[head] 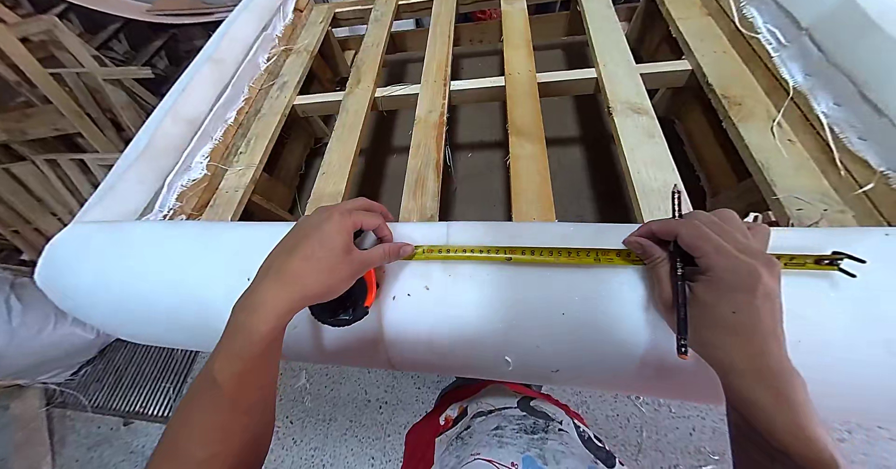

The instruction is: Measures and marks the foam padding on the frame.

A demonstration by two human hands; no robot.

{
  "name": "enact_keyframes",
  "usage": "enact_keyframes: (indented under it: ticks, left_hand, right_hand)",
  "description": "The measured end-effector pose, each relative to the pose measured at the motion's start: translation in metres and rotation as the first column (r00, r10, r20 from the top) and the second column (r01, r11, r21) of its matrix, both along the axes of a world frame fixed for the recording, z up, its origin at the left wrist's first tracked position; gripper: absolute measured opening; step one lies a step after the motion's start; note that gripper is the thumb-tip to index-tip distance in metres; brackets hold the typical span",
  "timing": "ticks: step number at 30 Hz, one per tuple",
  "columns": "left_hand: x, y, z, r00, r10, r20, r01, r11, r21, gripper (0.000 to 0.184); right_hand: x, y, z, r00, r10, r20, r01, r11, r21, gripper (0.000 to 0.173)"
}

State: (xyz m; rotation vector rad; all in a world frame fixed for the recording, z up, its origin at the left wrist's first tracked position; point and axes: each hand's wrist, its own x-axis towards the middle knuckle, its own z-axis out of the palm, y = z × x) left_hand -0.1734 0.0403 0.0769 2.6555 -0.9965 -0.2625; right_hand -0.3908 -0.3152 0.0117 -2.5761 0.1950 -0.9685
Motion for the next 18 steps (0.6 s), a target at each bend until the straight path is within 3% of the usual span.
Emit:
enact_keyframes:
  ticks: [9, 14, 18]
  left_hand:
    - [-0.005, 0.031, 0.002, 0.99, 0.077, 0.115, -0.065, 0.992, -0.113, 0.026]
    - [0.016, 0.083, 0.002, 0.987, 0.115, 0.116, -0.101, 0.988, -0.119, 0.031]
    - [0.02, 0.096, -0.001, 0.995, 0.092, 0.035, -0.088, 0.991, -0.103, 0.035]
  right_hand:
    - [0.053, 0.087, 0.001, 0.972, 0.234, -0.026, -0.233, 0.972, 0.015, 0.022]
    - [0.04, 0.064, 0.009, 0.959, 0.263, -0.107, -0.271, 0.96, -0.065, 0.02]
    - [0.031, 0.073, 0.015, 0.963, 0.236, -0.129, -0.252, 0.96, -0.125, 0.016]
